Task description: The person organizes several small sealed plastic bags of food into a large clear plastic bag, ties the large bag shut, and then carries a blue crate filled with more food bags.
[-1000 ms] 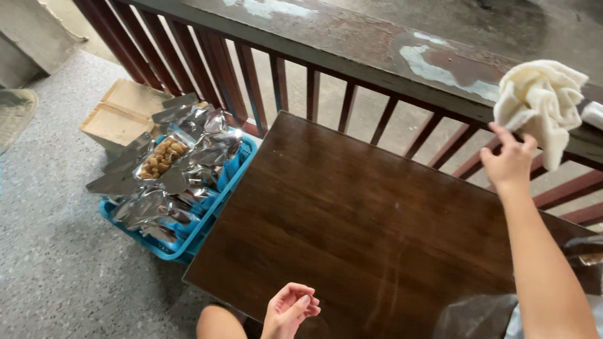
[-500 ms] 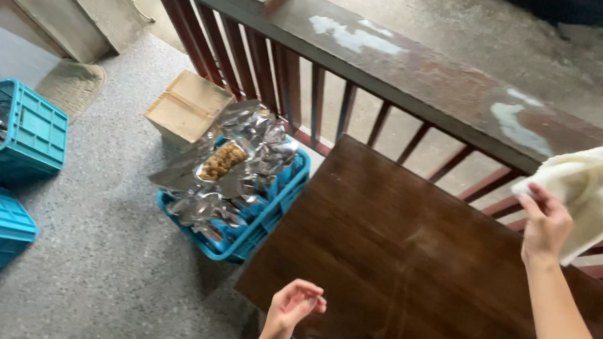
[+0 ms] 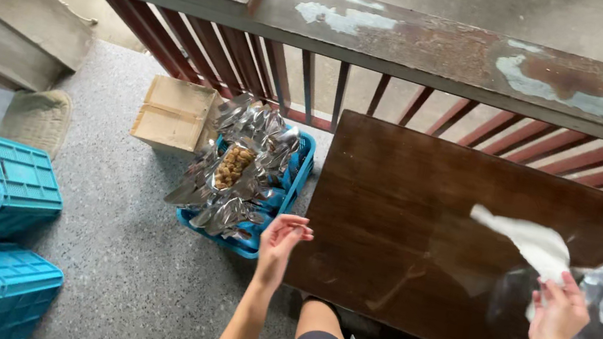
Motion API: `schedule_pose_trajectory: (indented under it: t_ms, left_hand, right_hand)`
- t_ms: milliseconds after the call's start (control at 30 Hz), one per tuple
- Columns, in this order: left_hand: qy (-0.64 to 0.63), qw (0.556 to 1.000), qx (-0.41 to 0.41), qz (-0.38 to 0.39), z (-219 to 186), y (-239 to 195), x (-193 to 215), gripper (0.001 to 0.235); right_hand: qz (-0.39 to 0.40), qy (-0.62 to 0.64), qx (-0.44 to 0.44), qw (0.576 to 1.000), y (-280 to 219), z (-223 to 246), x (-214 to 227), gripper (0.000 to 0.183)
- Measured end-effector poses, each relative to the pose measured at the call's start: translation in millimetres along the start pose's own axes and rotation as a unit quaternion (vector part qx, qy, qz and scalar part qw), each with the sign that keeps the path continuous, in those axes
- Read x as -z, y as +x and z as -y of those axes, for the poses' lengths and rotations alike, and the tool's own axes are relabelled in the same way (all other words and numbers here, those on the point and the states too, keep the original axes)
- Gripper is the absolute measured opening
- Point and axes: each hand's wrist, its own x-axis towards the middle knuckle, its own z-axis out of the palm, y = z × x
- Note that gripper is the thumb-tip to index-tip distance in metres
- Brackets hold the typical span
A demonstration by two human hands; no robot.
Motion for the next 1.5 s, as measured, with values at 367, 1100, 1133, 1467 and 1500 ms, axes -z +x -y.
schedule_pose_trajectory:
  t_ms: [367, 1100, 1133, 1467, 1500]
  left_hand:
    - [-0.11, 0.978, 0.135, 0.114, 39, -5, -102, 0.016]
    - [-0.188, 0.966, -0.038, -0.173, 9, -148, -17, 0.029]
    - [-0.191, 0.961, -0.06, -0.188, 5, -151, -3, 0.03]
    - [-0.193, 0.971, -0.025, -0.141, -77, -162, 174, 0.025]
    - [-0.173, 0.975, -0.03, -0.136, -88, -157, 198, 0.024]
  right_hand:
    - [0.132, -0.041, -0.278, 0.951, -57, -40, -10, 0.038]
    - [0.429, -0.056, -0.191, 0.881, -211, -33, -177, 0.022]
    - [0.433, -0.042, -0.181, 0.882, -222, -30, -189, 0.022]
    - [0.424, -0.028, -0.171, 0.889, -395, -89, -272, 0.029]
    - [0.423, -0.025, -0.169, 0.89, -412, -96, -286, 0.029]
